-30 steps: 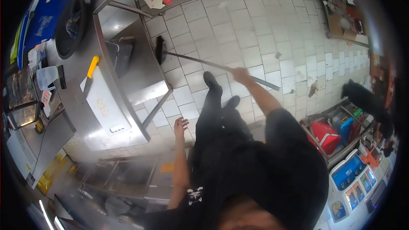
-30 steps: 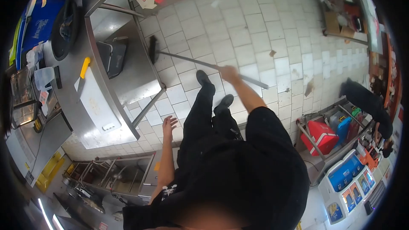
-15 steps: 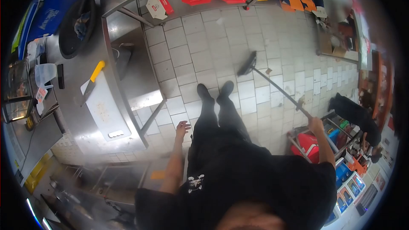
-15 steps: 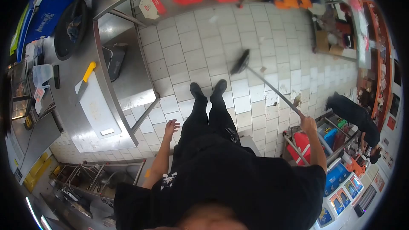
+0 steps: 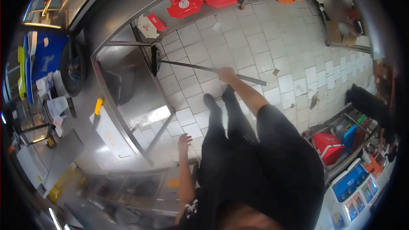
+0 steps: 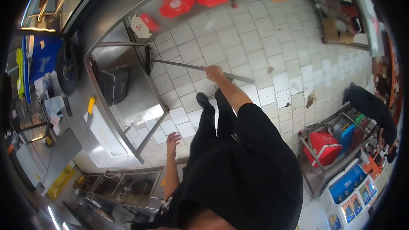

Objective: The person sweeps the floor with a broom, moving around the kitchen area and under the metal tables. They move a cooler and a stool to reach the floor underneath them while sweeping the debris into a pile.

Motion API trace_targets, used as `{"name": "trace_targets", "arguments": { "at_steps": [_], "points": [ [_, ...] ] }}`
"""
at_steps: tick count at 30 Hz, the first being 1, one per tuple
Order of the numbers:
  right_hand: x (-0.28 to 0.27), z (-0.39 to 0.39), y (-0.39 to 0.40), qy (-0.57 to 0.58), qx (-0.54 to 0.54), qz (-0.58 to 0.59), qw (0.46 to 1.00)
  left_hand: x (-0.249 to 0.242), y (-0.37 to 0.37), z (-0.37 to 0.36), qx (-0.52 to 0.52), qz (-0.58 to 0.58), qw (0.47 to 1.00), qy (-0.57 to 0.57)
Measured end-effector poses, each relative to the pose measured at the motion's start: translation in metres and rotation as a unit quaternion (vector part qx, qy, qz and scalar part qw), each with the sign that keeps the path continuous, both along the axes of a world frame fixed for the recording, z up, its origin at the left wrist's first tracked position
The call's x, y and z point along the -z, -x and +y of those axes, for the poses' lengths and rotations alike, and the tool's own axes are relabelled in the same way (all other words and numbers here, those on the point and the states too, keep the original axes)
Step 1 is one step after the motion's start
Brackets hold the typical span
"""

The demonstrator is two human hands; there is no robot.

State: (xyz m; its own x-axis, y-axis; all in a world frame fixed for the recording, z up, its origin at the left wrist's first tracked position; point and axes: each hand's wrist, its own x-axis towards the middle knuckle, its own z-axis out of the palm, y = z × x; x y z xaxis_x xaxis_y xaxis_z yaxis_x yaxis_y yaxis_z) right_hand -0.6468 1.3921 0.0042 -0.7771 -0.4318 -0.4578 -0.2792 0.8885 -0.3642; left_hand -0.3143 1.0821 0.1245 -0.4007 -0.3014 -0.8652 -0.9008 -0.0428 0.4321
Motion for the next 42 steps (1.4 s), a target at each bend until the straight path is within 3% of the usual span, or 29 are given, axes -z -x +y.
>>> {"name": "trace_targets", "arguments": {
  "at_steps": [2, 4, 7, 8, 9, 10, 12, 14, 16, 18, 21, 23, 27, 28, 30, 35, 36, 38, 42],
  "points": [
    [0.015, 0.016, -0.002, -0.020, 0.037, -0.016, 0.999, -0.014, 0.001, 0.000, -0.027, -0.009, 0.999, 0.019],
    [0.047, 0.102, -0.023, -0.048, 0.022, -0.005, 0.999, -0.024, 0.001, 0.011, -0.077, 0.037, 0.996, 0.030],
    [-0.027, 0.271, -0.074, -0.044, 0.076, 0.006, 0.996, -0.008, -0.015, 0.026, -0.061, -0.007, 0.998, 0.004],
    [-0.093, 0.307, -0.082, -0.123, 0.074, -0.033, 0.989, 0.000, -0.018, 0.031, -0.031, -0.050, 0.998, -0.007],
    [-0.082, 0.377, -0.113, -0.235, 0.075, -0.073, 0.966, 0.010, -0.026, 0.037, -0.025, -0.038, 0.999, -0.026],
    [-0.177, 0.379, -0.107, -0.244, 0.160, -0.124, 0.948, 0.018, -0.031, 0.043, -0.013, -0.025, 0.999, -0.042],
    [-0.182, 0.481, -0.145, -0.337, 0.151, -0.173, 0.913, 0.016, -0.024, 0.062, 0.019, -0.025, 0.999, -0.027],
    [-0.247, 0.493, -0.143, -0.343, 0.119, -0.130, 0.923, 0.035, -0.024, 0.063, 0.062, -0.020, 0.998, -0.004],
    [-0.274, 0.517, -0.151, -0.331, 0.127, -0.075, 0.932, 0.038, -0.012, 0.071, 0.172, 0.099, 0.977, 0.073],
    [-0.294, 0.531, -0.158, -0.335, 0.119, -0.098, 0.929, 0.040, -0.003, 0.069, 0.161, 0.091, 0.980, 0.075],
    [-0.291, 0.505, -0.140, -0.292, 0.103, -0.125, 0.943, 0.042, 0.020, 0.072, 0.152, 0.057, 0.984, 0.068],
    [-0.237, 0.483, -0.128, -0.211, 0.107, -0.107, 0.966, 0.042, 0.034, 0.069, 0.149, 0.016, 0.988, 0.043],
    [-0.120, 0.373, -0.055, -0.147, 0.058, -0.084, 0.984, 0.005, 0.058, 0.075, 0.095, 0.035, 0.995, 0.001],
    [-0.118, 0.331, -0.026, -0.101, 0.040, -0.050, 0.993, -0.001, 0.059, 0.073, 0.099, 0.038, 0.994, 0.006],
    [-0.044, 0.285, 0.019, -0.069, -0.012, -0.022, 0.997, -0.022, 0.064, 0.075, 0.058, 0.036, 0.998, -0.009],
    [0.054, 0.152, 0.117, 0.002, -0.050, 0.114, 0.992, -0.025, 0.033, 0.053, 0.084, 0.003, 0.995, 0.046],
    [0.057, 0.138, 0.126, 0.006, -0.047, 0.109, 0.993, -0.030, 0.031, 0.054, 0.100, 0.003, 0.993, 0.055],
    [0.042, 0.129, 0.137, -0.096, -0.026, 0.039, 0.994, -0.019, 0.012, 0.046, 0.087, 0.001, 0.994, 0.062],
    [0.044, 0.204, 0.071, -0.071, 0.051, -0.031, 0.996, -0.006, -0.003, 0.050, -0.010, -0.047, 0.999, 0.023]
  ]
}}
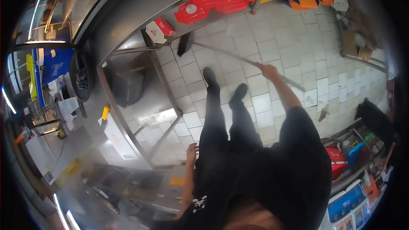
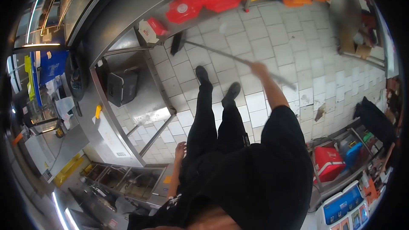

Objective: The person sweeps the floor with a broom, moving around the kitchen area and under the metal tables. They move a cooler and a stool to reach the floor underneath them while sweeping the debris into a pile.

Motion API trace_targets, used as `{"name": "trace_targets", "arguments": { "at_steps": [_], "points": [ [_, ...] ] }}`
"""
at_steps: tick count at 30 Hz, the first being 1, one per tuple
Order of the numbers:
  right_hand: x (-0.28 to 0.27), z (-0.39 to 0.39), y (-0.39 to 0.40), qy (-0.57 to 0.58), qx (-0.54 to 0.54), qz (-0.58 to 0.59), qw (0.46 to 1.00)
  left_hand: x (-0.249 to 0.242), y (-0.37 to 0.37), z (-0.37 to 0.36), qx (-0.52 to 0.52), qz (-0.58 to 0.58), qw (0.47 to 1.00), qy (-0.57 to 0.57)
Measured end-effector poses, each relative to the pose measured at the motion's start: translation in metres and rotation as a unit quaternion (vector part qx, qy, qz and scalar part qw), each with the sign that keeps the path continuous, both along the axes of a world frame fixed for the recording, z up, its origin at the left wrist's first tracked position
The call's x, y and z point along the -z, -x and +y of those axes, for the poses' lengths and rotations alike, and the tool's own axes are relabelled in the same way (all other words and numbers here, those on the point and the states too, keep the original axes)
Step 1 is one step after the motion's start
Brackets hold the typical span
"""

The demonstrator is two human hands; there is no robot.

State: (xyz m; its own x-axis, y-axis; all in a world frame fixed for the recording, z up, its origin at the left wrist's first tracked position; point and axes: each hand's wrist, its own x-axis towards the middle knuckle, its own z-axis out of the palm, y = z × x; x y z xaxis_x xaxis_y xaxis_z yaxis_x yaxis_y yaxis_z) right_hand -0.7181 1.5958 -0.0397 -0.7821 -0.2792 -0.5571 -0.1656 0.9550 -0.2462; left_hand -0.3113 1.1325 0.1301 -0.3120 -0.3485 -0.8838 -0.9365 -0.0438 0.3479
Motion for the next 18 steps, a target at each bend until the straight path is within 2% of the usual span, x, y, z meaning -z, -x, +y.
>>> {"name": "trace_targets", "arguments": {
  "at_steps": [1, 2, 3, 4, 6, 7, 9, 10, 12, 13, 14, 15, 16, 18],
  "points": [
    [0.002, 0.036, -0.032, 0.017, 0.005, 0.008, 1.000, 0.015, -0.008, -0.004, 0.101, 0.059, 0.993, 0.008],
    [-0.021, 0.059, -0.059, -0.064, 0.042, -0.050, 0.996, 0.028, -0.007, -0.003, 0.201, 0.123, 0.972, 0.017],
    [-0.016, 0.094, -0.098, -0.105, 0.079, -0.040, 0.990, 0.007, 0.024, 0.008, 0.217, 0.095, 0.970, 0.046],
    [-0.046, 0.124, -0.128, -0.069, 0.113, -0.090, 0.987, 0.017, 0.023, 0.007, 0.215, 0.096, 0.971, 0.040],
    [-0.098, 0.168, -0.190, -0.108, 0.157, -0.076, 0.979, 0.059, 0.022, -0.015, 0.200, 0.054, 0.977, -0.046],
    [-0.117, 0.191, -0.214, -0.130, 0.163, -0.103, 0.973, 0.060, 0.032, -0.024, 0.203, 0.053, 0.977, -0.047],
    [-0.176, 0.209, -0.240, -0.146, 0.178, -0.099, 0.968, 0.058, 0.067, -0.036, 0.300, 0.112, 0.947, 0.028],
    [-0.194, 0.223, -0.253, -0.172, 0.172, -0.118, 0.963, 0.022, 0.108, -0.025, 0.143, 0.051, 0.988, -0.025],
    [-0.255, 0.215, -0.255, -0.166, 0.165, -0.089, 0.968, 0.014, 0.144, -0.030, 0.190, 0.070, 0.979, 0.009],
    [-0.265, 0.215, -0.254, -0.165, 0.173, -0.091, 0.967, -0.013, 0.177, -0.015, 0.178, 0.026, 0.984, -0.019],
    [-0.268, 0.214, -0.258, -0.110, 0.172, -0.060, 0.977, -0.010, 0.186, -0.013, 0.190, 0.024, 0.981, -0.018],
    [-0.262, 0.210, -0.268, -0.055, 0.174, -0.031, 0.983, -0.005, 0.191, -0.012, 0.292, 0.056, 0.955, -0.007],
    [-0.248, 0.198, -0.270, -0.054, 0.189, -0.037, 0.980, -0.004, 0.199, -0.008, 0.392, 0.087, 0.916, 0.002],
    [-0.190, 0.168, -0.251, -0.070, 0.112, -0.014, 0.991, -0.006, 0.207, -0.010, 0.499, 0.101, 0.860, 0.025]
  ]
}}
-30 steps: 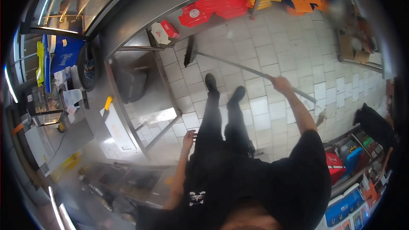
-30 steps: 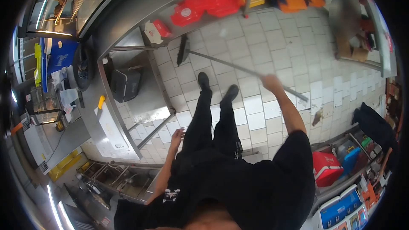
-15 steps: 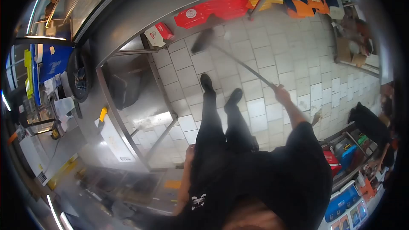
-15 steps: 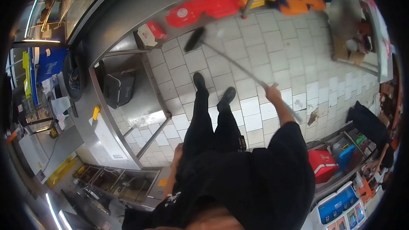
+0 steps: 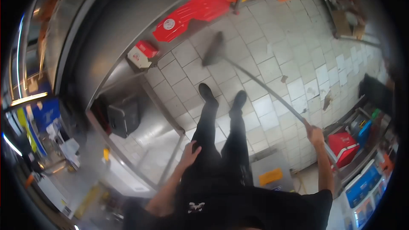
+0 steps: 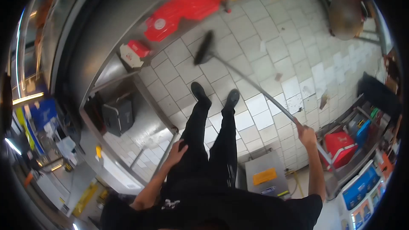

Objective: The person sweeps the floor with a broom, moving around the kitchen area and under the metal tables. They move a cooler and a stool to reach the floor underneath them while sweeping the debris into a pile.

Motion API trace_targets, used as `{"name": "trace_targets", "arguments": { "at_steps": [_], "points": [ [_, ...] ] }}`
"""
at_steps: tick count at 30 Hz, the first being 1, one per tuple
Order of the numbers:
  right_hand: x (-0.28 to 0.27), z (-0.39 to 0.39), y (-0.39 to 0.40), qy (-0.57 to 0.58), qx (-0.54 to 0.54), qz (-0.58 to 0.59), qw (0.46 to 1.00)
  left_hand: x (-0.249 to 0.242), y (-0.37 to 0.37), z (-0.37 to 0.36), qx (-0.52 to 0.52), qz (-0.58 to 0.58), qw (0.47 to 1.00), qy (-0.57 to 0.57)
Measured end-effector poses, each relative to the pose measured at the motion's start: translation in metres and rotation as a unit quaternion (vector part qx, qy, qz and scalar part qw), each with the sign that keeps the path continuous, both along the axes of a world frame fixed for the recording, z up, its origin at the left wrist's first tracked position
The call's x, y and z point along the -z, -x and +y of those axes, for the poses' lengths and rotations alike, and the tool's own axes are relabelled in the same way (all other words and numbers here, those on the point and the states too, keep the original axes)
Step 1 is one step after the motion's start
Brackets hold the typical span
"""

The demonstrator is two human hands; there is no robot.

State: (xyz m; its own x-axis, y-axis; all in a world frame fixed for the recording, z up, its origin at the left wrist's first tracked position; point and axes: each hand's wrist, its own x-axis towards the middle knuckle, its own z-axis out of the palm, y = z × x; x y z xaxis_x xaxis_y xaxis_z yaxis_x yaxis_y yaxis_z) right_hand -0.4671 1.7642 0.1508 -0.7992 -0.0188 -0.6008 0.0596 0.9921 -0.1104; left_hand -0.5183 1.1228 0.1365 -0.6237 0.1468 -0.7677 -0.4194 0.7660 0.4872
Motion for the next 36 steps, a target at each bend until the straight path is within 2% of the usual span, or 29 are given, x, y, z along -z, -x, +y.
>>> {"name": "trace_targets", "arguments": {
  "at_steps": [2, 3, 4, 5, 6, 8, 10, 11, 12, 14, 15, 16, 17, 18, 19, 20, 22, 23, 24, 25, 26, 28, 29, 31, 32, 33, 34, 35, 36],
  "points": [
    [0.094, -0.039, 0.029, 0.018, -0.010, -0.009, 1.000, 0.001, 0.007, -0.005, 0.013, 0.016, 1.000, 0.007],
    [0.158, -0.058, 0.041, 0.050, 0.002, -0.004, 0.999, -0.002, 0.010, -0.007, 0.010, 0.023, 1.000, 0.011],
    [0.264, -0.116, 0.087, 0.052, -0.012, -0.010, 0.999, 0.008, 0.007, -0.022, -0.031, 0.007, 0.999, 0.018],
    [0.324, -0.144, 0.109, 0.100, -0.024, -0.004, 0.995, 0.003, 0.016, -0.020, -0.013, -0.002, 0.999, 0.051],
    [0.390, -0.177, 0.126, 0.134, -0.049, 0.063, 0.988, 0.003, 0.014, -0.024, -0.029, -0.021, 0.996, 0.082],
    [0.438, -0.254, 0.198, 0.185, 0.004, 0.005, 0.983, 0.003, 0.021, -0.019, -0.030, -0.046, 0.991, 0.120],
    [0.511, -0.329, 0.230, 0.238, 0.025, 0.114, 0.964, 0.010, 0.019, -0.008, -0.085, 0.005, 0.986, 0.145],
    [0.541, -0.367, 0.245, 0.254, 0.026, 0.158, 0.954, 0.013, 0.014, -0.016, -0.074, 0.011, 0.984, 0.162],
    [0.545, -0.389, 0.263, 0.253, 0.051, 0.119, 0.959, 0.019, 0.017, -0.007, -0.070, 0.005, 0.982, 0.176],
    [0.557, -0.386, 0.261, 0.257, 0.056, 0.109, 0.959, 0.017, 0.028, 0.013, -0.128, 0.000, 0.976, 0.176],
    [0.555, -0.376, 0.265, 0.249, 0.052, 0.110, 0.961, 0.016, 0.024, 0.004, -0.068, 0.021, 0.977, 0.200],
    [0.554, -0.343, 0.256, 0.233, 0.051, 0.039, 0.970, 0.016, 0.027, 0.002, -0.060, 0.022, 0.978, 0.200],
    [0.556, -0.302, 0.226, 0.235, 0.046, 0.069, 0.969, 0.014, 0.030, 0.005, -0.067, 0.006, 0.980, 0.187],
    [0.529, -0.253, 0.193, 0.242, 0.085, 0.078, 0.963, 0.009, 0.031, 0.008, -0.075, -0.010, 0.982, 0.173],
    [0.503, -0.206, 0.152, 0.194, 0.082, 0.036, 0.977, 0.007, 0.032, 0.008, -0.099, -0.021, 0.981, 0.164],
    [0.466, -0.160, 0.100, 0.137, 0.056, 0.078, 0.986, 0.007, 0.035, 0.001, -0.097, -0.017, 0.983, 0.156],
    [0.388, -0.081, -0.011, 0.045, 0.090, -0.061, 0.993, 0.008, 0.034, -0.005, -0.086, -0.033, 0.990, 0.108],
    [0.347, -0.043, -0.075, 0.022, 0.056, -0.008, 0.998, 0.008, 0.038, -0.002, -0.085, -0.038, 0.991, 0.101],
    [0.297, -0.015, -0.126, 0.025, 0.087, -0.001, 0.996, 0.009, 0.042, 0.003, -0.090, -0.033, 0.992, 0.087],
    [0.241, -0.003, -0.147, 0.035, 0.119, 0.008, 0.992, 0.008, 0.049, 0.005, -0.060, -0.037, 0.993, 0.092],
    [0.188, 0.006, -0.153, 0.080, 0.195, -0.052, 0.976, 0.005, 0.051, 0.007, -0.034, -0.042, 0.993, 0.101],
    [0.117, 0.006, -0.135, 0.090, 0.263, -0.097, 0.956, 0.013, 0.043, -0.010, -0.078, -0.058, 0.992, 0.075],
    [0.116, 0.012, -0.140, 0.082, 0.265, -0.094, 0.956, 0.014, 0.049, -0.007, -0.050, -0.046, 0.995, 0.077],
    [0.127, 0.004, -0.153, 0.058, 0.186, -0.018, 0.981, 0.013, 0.053, 0.003, -0.013, -0.038, 0.996, 0.080],
    [0.150, -0.006, -0.152, 0.043, 0.158, 0.008, 0.987, 0.013, 0.055, 0.004, -0.053, -0.067, 0.993, 0.083],
    [0.182, -0.023, -0.133, 0.031, 0.132, 0.035, 0.990, 0.011, 0.058, 0.002, -0.091, -0.095, 0.987, 0.089],
    [0.223, -0.039, -0.120, 0.060, 0.145, 0.013, 0.988, 0.008, 0.059, 0.001, -0.076, -0.095, 0.988, 0.098],
    [0.270, -0.064, -0.097, 0.038, 0.139, -0.028, 0.989, 0.009, 0.058, 0.001, -0.060, -0.082, 0.989, 0.112],
    [0.298, -0.092, -0.043, 0.084, 0.161, -0.051, 0.982, 0.010, 0.059, 0.001, -0.041, -0.067, 0.989, 0.127]
  ]
}}
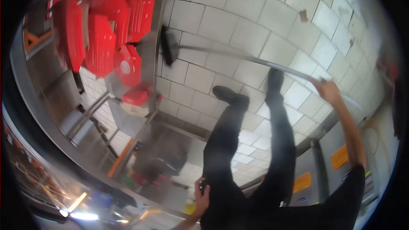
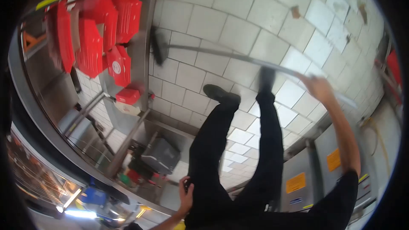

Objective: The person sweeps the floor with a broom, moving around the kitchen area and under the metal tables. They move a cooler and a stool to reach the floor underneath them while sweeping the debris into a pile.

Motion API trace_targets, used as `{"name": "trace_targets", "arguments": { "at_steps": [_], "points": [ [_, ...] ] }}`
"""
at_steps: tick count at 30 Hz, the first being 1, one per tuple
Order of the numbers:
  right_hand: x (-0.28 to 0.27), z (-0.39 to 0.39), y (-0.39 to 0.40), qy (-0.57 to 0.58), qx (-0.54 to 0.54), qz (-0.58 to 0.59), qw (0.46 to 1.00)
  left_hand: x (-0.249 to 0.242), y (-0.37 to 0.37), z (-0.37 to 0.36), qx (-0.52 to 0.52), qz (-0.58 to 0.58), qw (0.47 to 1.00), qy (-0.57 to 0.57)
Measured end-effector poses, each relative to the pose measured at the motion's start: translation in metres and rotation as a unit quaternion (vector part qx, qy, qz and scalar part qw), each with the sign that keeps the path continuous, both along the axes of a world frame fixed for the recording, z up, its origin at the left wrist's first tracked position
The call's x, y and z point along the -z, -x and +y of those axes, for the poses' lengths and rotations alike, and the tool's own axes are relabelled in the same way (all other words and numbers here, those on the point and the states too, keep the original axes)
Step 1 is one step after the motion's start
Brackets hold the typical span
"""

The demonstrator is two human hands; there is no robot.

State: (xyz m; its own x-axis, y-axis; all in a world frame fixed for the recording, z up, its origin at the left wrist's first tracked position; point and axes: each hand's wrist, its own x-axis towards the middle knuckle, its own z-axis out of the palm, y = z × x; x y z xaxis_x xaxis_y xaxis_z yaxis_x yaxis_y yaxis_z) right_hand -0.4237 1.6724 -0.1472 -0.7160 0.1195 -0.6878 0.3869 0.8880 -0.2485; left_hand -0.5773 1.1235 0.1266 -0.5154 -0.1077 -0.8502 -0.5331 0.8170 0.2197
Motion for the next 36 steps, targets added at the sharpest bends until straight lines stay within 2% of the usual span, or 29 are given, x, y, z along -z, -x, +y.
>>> {"name": "trace_targets", "arguments": {
  "at_steps": [1, 3, 4, 5, 6, 7, 9, 11, 12, 13, 14, 15, 16, 17, 18, 19, 21, 22, 23, 25, 27, 30, 32, 35, 36],
  "points": [
    [0.039, -0.031, 0.045, 0.032, 0.030, -0.030, 0.999, 0.001, 0.001, 0.001, 0.022, 0.015, 1.000, -0.003],
    [0.156, -0.105, 0.102, 0.062, 0.011, 0.155, 0.986, 0.000, -0.001, -0.003, 0.032, 0.028, 0.999, 0.011],
    [0.160, -0.132, 0.165, 0.157, 0.061, 0.053, 0.984, 0.003, -0.001, -0.004, 0.017, 0.037, 0.999, 0.002],
    [0.213, -0.178, 0.198, 0.117, 0.034, 0.137, 0.983, 0.005, 0.003, 0.001, 0.034, 0.039, 0.999, 0.013],
    [0.227, -0.209, 0.243, 0.167, 0.114, 0.147, 0.968, 0.004, 0.008, 0.010, 0.038, 0.034, 0.999, 0.019],
    [0.260, -0.241, 0.277, 0.181, 0.136, 0.169, 0.959, 0.005, 0.010, 0.013, 0.039, 0.026, 0.999, 0.025],
    [0.282, -0.274, 0.293, 0.208, 0.161, 0.171, 0.949, 0.005, 0.009, 0.019, 0.043, 0.027, 0.998, 0.047],
    [0.257, -0.250, 0.285, 0.126, 0.175, 0.216, 0.952, 0.003, 0.007, 0.018, 0.044, 0.036, 0.997, 0.046],
    [0.230, -0.220, 0.265, 0.129, 0.177, 0.170, 0.961, 0.003, 0.007, 0.018, 0.040, 0.035, 0.998, 0.042],
    [0.208, -0.192, 0.233, 0.130, 0.176, 0.124, 0.968, 0.000, 0.008, 0.020, 0.033, 0.022, 0.998, 0.045],
    [0.217, -0.176, 0.192, 0.093, 0.163, 0.130, 0.974, -0.002, 0.008, 0.021, 0.024, 0.009, 0.999, 0.043],
    [0.173, -0.144, 0.156, 0.112, 0.196, 0.082, 0.971, -0.002, 0.009, 0.016, 0.017, 0.011, 0.999, 0.025],
    [0.176, -0.133, 0.101, 0.050, 0.195, 0.128, 0.971, -0.002, 0.009, 0.009, 0.035, 0.013, 0.999, 0.000],
    [0.154, -0.110, 0.055, 0.082, 0.223, 0.132, 0.962, 0.000, 0.009, 0.004, 0.054, 0.015, 0.998, -0.023],
    [0.137, -0.092, 0.006, 0.054, 0.228, 0.097, 0.967, 0.002, 0.009, 0.002, 0.047, 0.018, 0.998, -0.038],
    [0.096, -0.070, -0.027, -0.018, 0.190, 0.019, 0.981, 0.002, 0.010, -0.001, 0.048, 0.006, 0.998, -0.048],
    [0.034, -0.036, -0.102, -0.033, 0.211, 0.047, 0.976, -0.002, 0.013, 0.005, 0.059, -0.008, 0.997, -0.045],
    [-0.012, -0.025, -0.116, -0.055, 0.203, -0.012, 0.978, -0.005, 0.012, 0.002, 0.057, -0.005, 0.997, -0.051],
    [-0.034, -0.018, -0.145, -0.086, 0.208, -0.053, 0.973, -0.002, 0.013, -0.002, 0.067, -0.014, 0.997, -0.047],
    [-0.084, -0.001, -0.191, -0.077, 0.185, 0.090, 0.976, 0.005, 0.009, -0.004, 0.067, -0.016, 0.996, -0.060],
    [-0.159, 0.011, -0.168, -0.033, 0.234, 0.040, 0.971, 0.005, 0.008, -0.007, 0.008, -0.022, 0.996, -0.091],
    [-0.202, 0.030, -0.157, -0.062, 0.166, 0.082, 0.981, 0.001, 0.006, 0.002, 0.000, -0.032, 0.996, -0.087],
    [-0.211, 0.041, -0.128, -0.043, 0.143, 0.068, 0.986, -0.002, 0.004, 0.012, -0.002, -0.036, 0.995, -0.098],
    [-0.196, 0.053, -0.033, -0.031, 0.090, -0.099, 0.990, -0.001, -0.004, 0.019, -0.017, -0.048, 0.993, -0.106],
    [-0.174, 0.057, -0.011, -0.036, 0.071, -0.059, 0.995, 0.001, -0.007, 0.023, -0.014, -0.052, 0.992, -0.112]
  ]
}}
